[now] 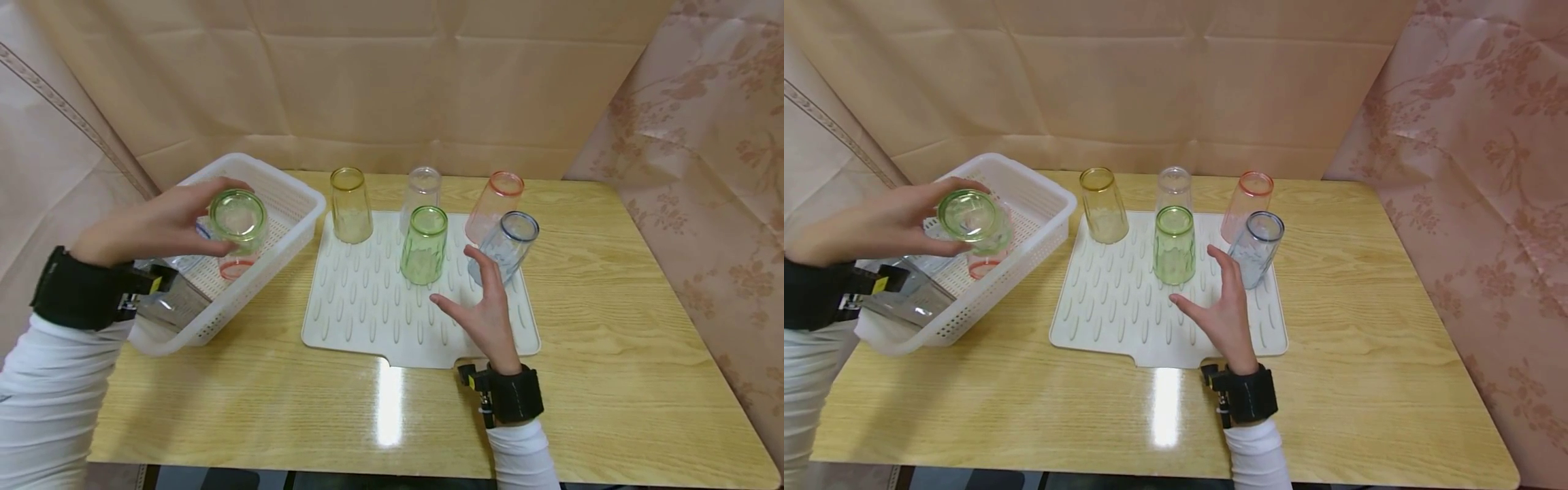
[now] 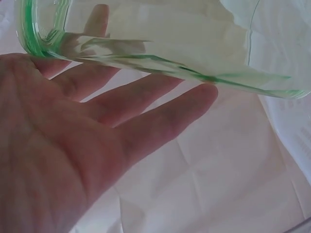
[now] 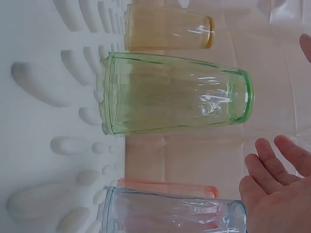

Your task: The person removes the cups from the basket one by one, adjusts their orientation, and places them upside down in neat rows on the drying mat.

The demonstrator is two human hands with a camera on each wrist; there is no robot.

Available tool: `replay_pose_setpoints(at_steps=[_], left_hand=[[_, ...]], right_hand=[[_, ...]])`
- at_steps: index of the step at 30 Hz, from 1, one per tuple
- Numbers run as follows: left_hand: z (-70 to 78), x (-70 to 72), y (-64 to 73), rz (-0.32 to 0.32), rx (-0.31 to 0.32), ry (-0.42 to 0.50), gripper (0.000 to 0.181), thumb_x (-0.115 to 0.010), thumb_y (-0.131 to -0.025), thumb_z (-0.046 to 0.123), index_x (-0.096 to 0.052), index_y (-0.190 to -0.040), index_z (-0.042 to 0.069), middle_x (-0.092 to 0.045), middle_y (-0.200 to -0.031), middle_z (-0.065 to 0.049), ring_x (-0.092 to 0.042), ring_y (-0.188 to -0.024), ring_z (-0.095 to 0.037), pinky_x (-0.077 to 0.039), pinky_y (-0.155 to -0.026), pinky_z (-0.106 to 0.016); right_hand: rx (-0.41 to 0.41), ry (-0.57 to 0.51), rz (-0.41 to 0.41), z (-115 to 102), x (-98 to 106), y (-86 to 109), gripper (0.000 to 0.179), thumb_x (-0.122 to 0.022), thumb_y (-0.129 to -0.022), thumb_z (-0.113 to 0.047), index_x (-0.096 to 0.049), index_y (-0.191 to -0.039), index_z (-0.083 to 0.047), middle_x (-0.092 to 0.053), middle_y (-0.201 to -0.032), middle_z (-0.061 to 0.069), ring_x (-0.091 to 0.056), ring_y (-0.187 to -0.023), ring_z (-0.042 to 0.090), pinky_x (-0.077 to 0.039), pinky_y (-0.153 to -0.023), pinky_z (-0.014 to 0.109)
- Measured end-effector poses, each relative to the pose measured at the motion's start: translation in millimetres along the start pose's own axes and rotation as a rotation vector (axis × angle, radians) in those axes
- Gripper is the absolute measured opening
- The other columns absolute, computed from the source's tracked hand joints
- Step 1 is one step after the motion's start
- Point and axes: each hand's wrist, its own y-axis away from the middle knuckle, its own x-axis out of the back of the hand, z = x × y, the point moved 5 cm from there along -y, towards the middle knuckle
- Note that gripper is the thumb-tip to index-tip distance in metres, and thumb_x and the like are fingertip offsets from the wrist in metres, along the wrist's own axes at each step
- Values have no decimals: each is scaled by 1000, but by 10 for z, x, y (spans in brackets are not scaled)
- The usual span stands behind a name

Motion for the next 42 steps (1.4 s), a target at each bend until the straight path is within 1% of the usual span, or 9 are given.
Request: replay_pose_setpoints(at_steps=[5,12,16,18,22,27,36,39,42], left_hand=[[101,-57,-85,15,-75,-6,70,-84,-69,5,-48,-130,3,-60,-110,-7,-53,-93,-18,-39,-80,-16],[203,-54,-152,21,-100,-6,75,-86,-67,6,-48,-131,2,-62,-105,-3,-53,-91,-17,-39,-80,-17],[258,-74,-203,10,-110,15,68,-81,-70,2,-49,-129,1,-62,-101,-1,-55,-83,-13,-38,-79,-14],[279,-93,-231,11,-123,16,64,-79,-71,1,-50,-128,1,-62,-101,-1,-55,-83,-12,-39,-79,-14],[297,-137,-288,23,-152,6,65,-80,-70,4,-51,-127,2,-64,-104,-3,-57,-86,-15,-41,-79,-19],[286,-228,-373,29,-153,-3,68,-82,-68,8,-52,-129,6,-64,-107,-3,-57,-88,-16,-44,-78,-27],[200,-432,-514,-1,-94,31,62,-79,-73,13,-53,-129,12,-64,-107,3,-56,-87,-11,-45,-78,-30],[193,-474,-560,-3,-98,60,61,-80,-74,14,-53,-128,13,-64,-107,4,-57,-91,-11,-45,-80,-32],[187,-529,-606,-12,-113,95,62,-80,-74,14,-53,-129,11,-63,-108,3,-57,-92,-12,-46,-81,-33]], right_hand=[[5,-7,4,-43,2,11,87,-88,-69,-10,-41,-142,-5,-42,-142,14,-35,-132,26,-25,-107,52],[2,5,6,-347,56,26,82,-84,-69,1,-40,-138,7,-41,-139,25,-35,-130,36,-26,-106,55],[3,2,14,-184,48,26,84,-86,-69,-2,-41,-140,2,-42,-140,21,-36,-131,33,-25,-107,55],[-1,0,16,-67,36,29,87,-87,-68,-5,-41,-142,-1,-42,-141,18,-36,-131,31,-25,-107,54],[8,-10,15,19,37,43,86,-88,-69,-10,-42,-142,-5,-43,-141,13,-36,-131,29,-26,-107,53],[33,-20,25,46,56,55,86,-88,-69,-12,-43,-141,-7,-44,-140,11,-38,-130,28,-26,-106,55],[-15,-8,25,109,73,61,83,-86,-72,-9,-42,-142,-6,-43,-141,13,-37,-130,28,-26,-106,54],[-14,0,30,121,79,63,81,-85,-73,-7,-42,-142,-5,-43,-140,14,-38,-129,29,-27,-105,54],[-45,-8,14,-32,100,74,75,-81,-76,-1,-42,-140,2,-42,-139,19,-38,-128,33,-27,-105,54]])
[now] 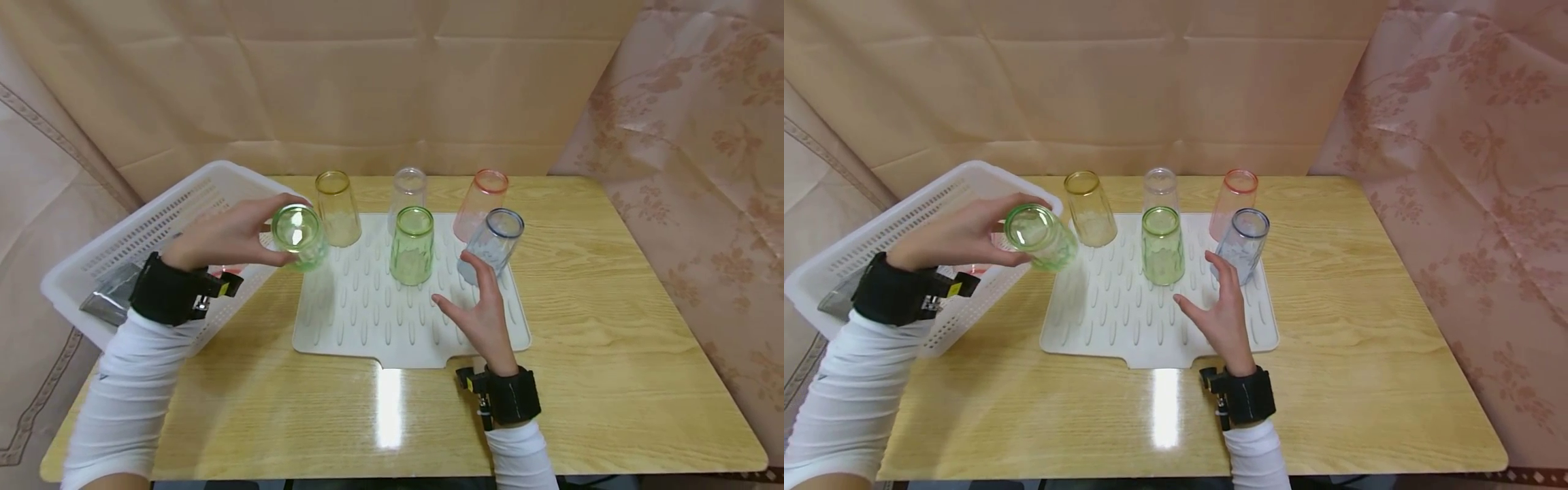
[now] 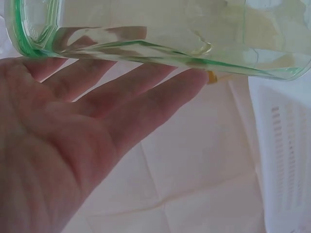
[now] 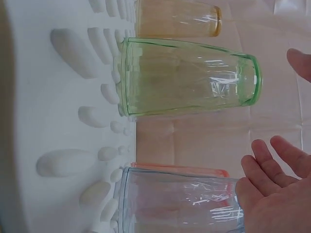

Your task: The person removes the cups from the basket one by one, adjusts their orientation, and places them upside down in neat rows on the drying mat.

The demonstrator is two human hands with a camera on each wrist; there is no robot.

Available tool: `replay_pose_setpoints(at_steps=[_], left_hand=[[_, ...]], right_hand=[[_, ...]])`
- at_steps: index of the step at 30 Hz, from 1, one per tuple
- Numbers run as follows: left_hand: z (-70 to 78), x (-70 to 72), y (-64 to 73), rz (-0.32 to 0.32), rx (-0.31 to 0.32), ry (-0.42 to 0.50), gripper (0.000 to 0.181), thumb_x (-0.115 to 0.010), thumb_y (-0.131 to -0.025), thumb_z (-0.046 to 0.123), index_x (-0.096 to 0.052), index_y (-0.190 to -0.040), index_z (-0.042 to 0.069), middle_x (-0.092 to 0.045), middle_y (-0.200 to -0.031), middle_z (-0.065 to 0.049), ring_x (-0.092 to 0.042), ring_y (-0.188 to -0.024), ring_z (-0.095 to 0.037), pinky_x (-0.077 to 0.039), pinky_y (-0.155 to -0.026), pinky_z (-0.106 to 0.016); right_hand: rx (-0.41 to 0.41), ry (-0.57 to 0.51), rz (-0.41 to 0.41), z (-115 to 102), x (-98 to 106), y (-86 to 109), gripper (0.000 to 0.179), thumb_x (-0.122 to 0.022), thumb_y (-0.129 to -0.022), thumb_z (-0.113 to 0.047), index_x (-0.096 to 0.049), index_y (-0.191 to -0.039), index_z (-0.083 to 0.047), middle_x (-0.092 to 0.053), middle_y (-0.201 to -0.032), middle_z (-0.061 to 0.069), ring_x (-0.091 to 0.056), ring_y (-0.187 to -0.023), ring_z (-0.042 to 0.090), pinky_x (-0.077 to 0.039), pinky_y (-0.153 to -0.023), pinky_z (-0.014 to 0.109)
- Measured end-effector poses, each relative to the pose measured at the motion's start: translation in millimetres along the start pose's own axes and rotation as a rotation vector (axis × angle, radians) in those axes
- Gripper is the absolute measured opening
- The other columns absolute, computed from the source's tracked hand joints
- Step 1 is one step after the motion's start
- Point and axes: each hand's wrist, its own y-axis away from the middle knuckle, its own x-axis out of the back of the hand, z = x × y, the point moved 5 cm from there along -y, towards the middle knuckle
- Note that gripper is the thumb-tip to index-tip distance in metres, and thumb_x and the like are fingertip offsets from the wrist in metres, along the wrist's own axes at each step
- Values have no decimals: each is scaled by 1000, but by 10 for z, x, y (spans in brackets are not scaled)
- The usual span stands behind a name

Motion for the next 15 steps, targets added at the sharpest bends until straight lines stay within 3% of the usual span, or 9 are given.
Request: replay_pose_setpoints(at_steps=[4,7,15], left_hand=[[-52,-118,-61,-20,12,68,64,-80,-75,14,-51,-131,6,-63,-112,-2,-57,-99,-16,-46,-86,-37],[-104,-213,-100,-32,32,109,65,-81,-76,15,-50,-131,4,-62,-115,-5,-56,-104,-19,-45,-89,-43],[-238,-365,-182,-52,39,155,65,-80,-77,15,-47,-132,3,-62,-114,-10,-57,-104,-24,-47,-89,-47]], right_hand=[[-6,5,-23,8,-9,21,66,-78,-78,1,-46,-136,2,-42,-138,20,-38,-128,33,-28,-104,53],[45,15,-32,190,-33,26,60,-78,-78,-2,-52,-132,-2,-45,-136,16,-40,-127,29,-31,-102,54],[70,34,-66,211,-11,76,47,-77,-79,-1,-60,-123,-2,-53,-128,14,-47,-120,30,-38,-96,55]])
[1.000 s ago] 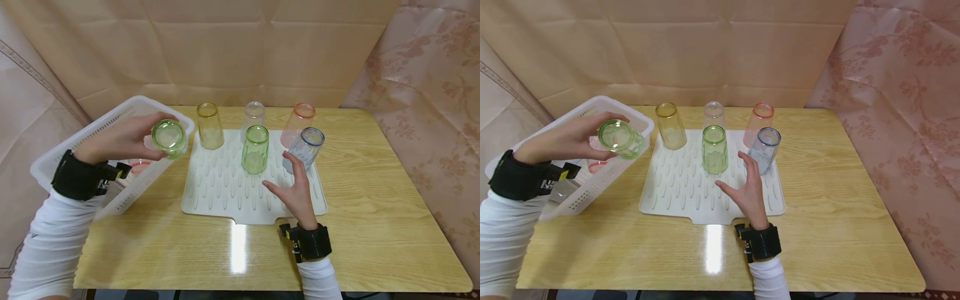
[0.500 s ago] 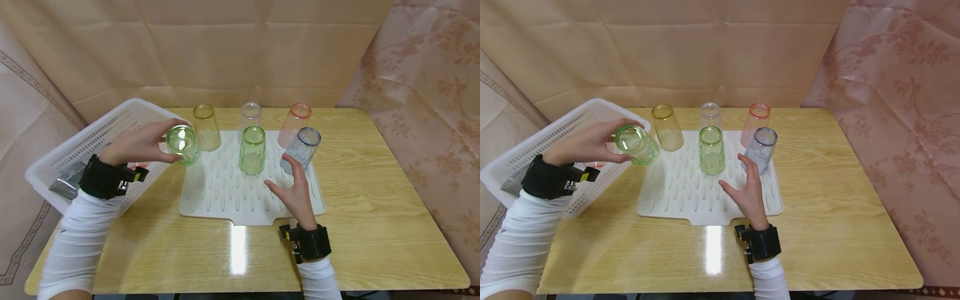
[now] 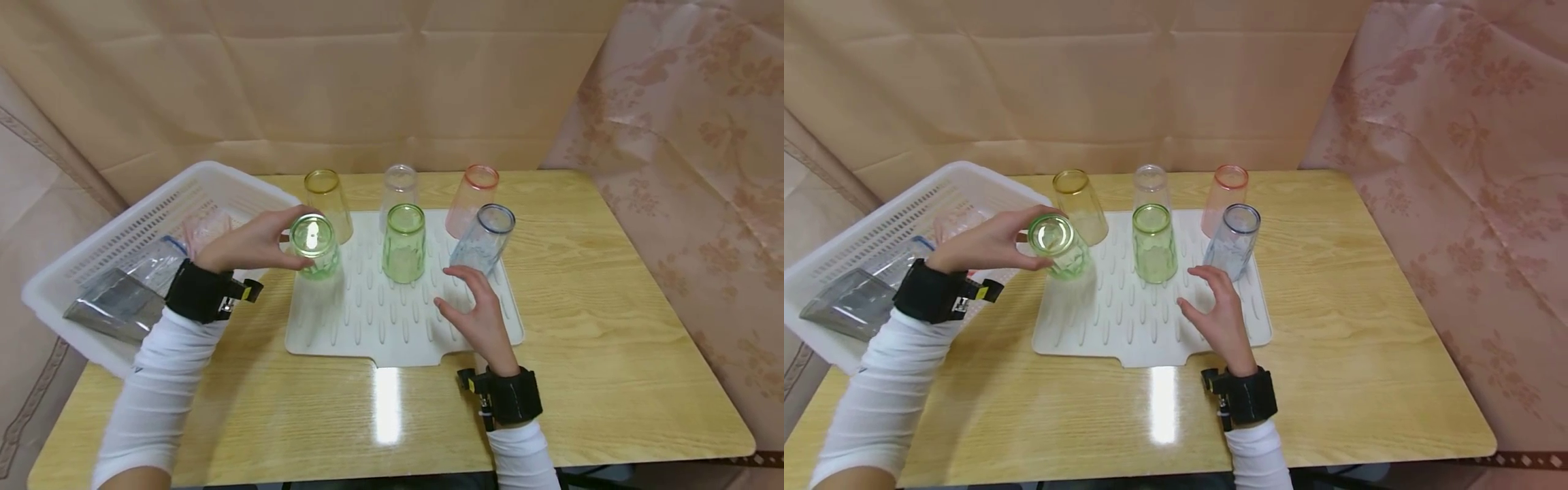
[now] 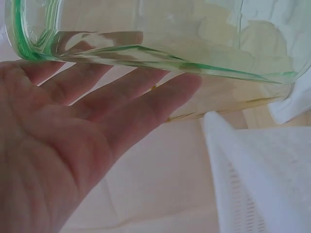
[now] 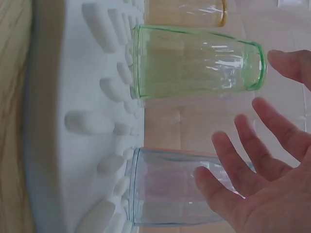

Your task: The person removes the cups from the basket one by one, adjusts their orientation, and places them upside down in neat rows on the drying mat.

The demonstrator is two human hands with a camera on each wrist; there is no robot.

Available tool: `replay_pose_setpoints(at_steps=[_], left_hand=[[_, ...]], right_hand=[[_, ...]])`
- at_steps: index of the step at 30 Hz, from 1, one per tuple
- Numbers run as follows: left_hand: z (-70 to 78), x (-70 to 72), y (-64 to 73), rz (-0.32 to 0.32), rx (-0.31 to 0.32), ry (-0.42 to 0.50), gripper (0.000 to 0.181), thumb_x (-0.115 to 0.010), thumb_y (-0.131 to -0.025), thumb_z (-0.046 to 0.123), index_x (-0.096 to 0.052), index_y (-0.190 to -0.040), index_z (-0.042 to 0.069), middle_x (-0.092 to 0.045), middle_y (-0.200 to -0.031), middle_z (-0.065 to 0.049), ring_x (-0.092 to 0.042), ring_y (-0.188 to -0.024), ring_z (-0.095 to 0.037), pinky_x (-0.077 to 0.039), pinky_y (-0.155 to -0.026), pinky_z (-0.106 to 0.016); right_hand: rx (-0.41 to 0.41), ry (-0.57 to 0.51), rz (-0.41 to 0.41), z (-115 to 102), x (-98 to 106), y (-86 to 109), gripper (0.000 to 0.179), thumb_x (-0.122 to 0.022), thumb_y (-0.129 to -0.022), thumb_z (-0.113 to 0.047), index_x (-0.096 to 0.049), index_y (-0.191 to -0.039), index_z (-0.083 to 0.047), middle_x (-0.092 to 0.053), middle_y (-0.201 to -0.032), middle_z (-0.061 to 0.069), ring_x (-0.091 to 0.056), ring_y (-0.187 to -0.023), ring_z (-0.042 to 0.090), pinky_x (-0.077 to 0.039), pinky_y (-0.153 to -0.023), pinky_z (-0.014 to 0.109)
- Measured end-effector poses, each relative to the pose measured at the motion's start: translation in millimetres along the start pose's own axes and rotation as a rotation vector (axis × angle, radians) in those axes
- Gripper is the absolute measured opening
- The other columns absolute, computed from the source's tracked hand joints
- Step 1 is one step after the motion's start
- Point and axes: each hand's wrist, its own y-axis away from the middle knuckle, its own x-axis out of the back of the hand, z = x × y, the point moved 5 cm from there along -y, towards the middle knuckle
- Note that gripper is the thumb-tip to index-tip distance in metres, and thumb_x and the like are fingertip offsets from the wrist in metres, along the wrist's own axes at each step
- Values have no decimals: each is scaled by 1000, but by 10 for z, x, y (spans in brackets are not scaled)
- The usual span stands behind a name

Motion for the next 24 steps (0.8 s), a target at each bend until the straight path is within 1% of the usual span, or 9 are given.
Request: replay_pose_setpoints(at_steps=[5,10,13,18,24], left_hand=[[-74,-41,-52,-10,16,93,67,-79,-78,10,-45,-134,1,-61,-117,-14,-55,-110,-28,-45,-93,-52],[-143,-70,-85,-7,38,96,68,-80,-77,10,-45,-135,2,-61,-118,-14,-55,-111,-27,-45,-93,-52],[-184,-79,-105,0,55,85,68,-80,-77,11,-46,-135,3,-61,-118,-14,-55,-111,-28,-46,-91,-52],[-244,-88,-148,14,62,80,68,-79,-77,11,-45,-135,1,-61,-119,-16,-56,-109,-31,-47,-88,-52],[-339,-108,-177,12,95,82,67,-79,-78,13,-45,-135,2,-60,-120,-17,-55,-111,-34,-45,-90,-54]], right_hand=[[-21,19,-27,40,38,10,43,-76,-80,1,-62,-121,-2,-56,-125,14,-51,-116,30,-39,-97,52],[-59,21,-24,111,103,15,41,-75,-80,2,-63,-119,1,-58,-122,16,-53,-114,31,-39,-99,51],[-105,30,-16,160,149,22,41,-74,-81,0,-63,-120,1,-58,-122,16,-53,-114,32,-39,-99,52],[-179,87,-11,237,243,36,40,-74,-82,-2,-61,-121,1,-57,-121,17,-53,-113,34,-40,-98,53],[-262,115,1,333,358,46,42,-74,-83,-3,-60,-122,1,-56,-122,21,-52,-114,36,-39,-97,54]])
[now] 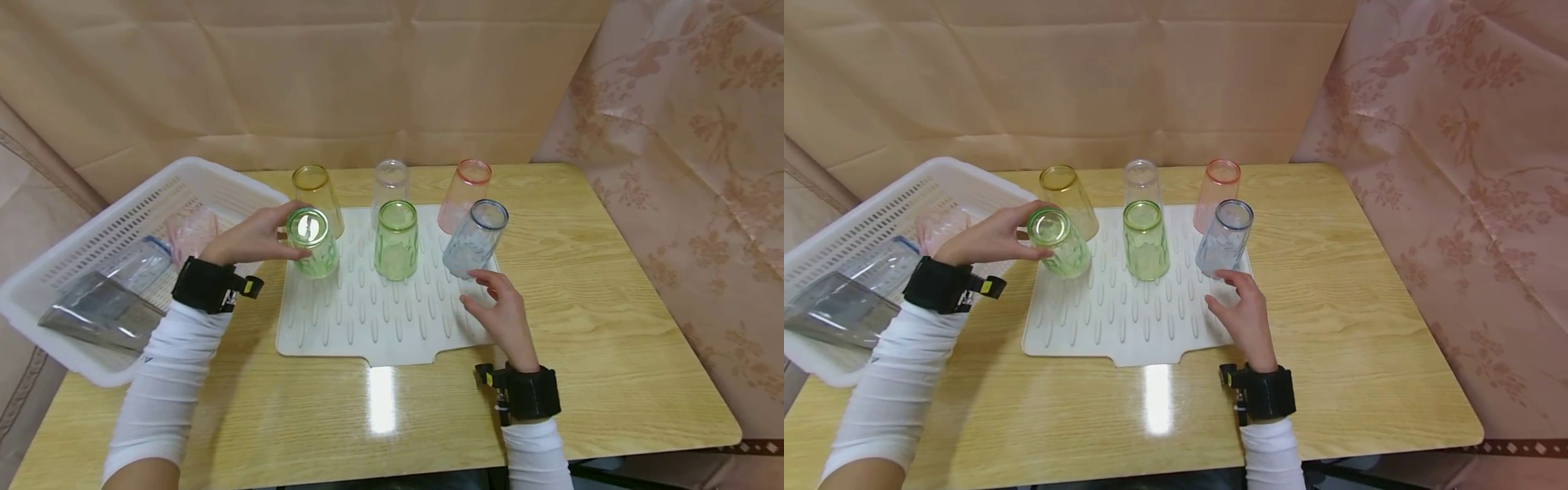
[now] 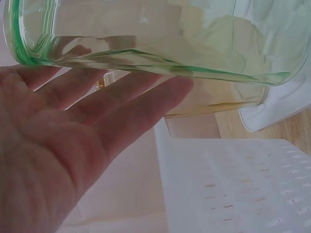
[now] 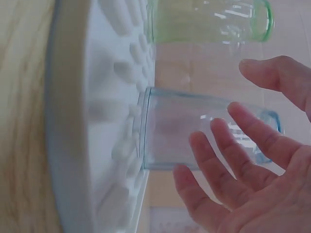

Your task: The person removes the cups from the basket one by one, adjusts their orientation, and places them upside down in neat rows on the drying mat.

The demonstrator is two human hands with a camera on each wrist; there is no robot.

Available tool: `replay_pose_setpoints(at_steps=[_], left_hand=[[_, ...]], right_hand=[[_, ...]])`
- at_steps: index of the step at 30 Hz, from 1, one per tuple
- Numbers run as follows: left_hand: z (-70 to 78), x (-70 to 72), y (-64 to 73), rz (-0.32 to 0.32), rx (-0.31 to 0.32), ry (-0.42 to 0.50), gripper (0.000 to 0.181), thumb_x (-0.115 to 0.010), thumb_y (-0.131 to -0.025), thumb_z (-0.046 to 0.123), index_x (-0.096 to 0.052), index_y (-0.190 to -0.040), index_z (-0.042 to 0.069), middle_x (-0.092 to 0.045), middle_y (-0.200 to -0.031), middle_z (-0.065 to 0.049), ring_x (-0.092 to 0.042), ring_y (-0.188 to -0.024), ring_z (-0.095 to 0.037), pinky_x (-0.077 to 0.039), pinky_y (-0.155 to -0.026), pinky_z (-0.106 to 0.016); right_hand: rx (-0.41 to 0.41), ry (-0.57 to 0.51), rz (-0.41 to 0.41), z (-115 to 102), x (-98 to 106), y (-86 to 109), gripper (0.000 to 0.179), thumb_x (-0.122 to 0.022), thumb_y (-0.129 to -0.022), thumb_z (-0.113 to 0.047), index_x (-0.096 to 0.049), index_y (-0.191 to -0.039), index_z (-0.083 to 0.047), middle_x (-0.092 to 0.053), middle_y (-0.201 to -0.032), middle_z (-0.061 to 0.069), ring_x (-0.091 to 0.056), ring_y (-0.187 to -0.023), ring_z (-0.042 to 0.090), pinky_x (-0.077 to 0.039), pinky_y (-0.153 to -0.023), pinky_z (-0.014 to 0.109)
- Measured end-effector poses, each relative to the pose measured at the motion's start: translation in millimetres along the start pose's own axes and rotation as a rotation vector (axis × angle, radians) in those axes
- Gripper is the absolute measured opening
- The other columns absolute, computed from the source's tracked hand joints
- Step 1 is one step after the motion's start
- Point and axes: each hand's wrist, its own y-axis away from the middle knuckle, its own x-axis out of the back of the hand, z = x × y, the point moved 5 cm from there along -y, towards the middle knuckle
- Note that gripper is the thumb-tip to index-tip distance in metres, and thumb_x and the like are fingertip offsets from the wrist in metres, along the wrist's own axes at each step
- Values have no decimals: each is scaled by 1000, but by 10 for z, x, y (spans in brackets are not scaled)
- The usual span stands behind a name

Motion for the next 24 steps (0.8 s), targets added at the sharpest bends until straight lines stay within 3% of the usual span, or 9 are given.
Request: replay_pose_setpoints(at_steps=[10,19,24], left_hand=[[-57,-1,-28,-6,37,-15,68,-80,-78,14,-45,-135,1,-61,-120,-17,-55,-111,-34,-45,-91,-54],[-95,-34,-35,-22,74,1,64,-78,-81,16,-45,-135,1,-62,-115,-14,-58,-96,-27,-50,-76,-42],[-158,-39,-14,-12,111,-5,65,-76,-83,20,-44,-137,2,-60,-120,-15,-56,-106,-30,-48,-86,-49]], right_hand=[[-96,18,58,145,182,-26,41,-73,-84,-4,-60,-122,3,-56,-124,22,-51,-115,37,-37,-98,54],[-163,27,39,246,226,-37,42,-72,-86,-5,-58,-124,4,-54,-127,23,-48,-119,38,-34,-102,54],[-138,34,49,272,219,-51,41,-73,-85,-4,-58,-122,5,-54,-126,24,-50,-116,39,-36,-100,55]])
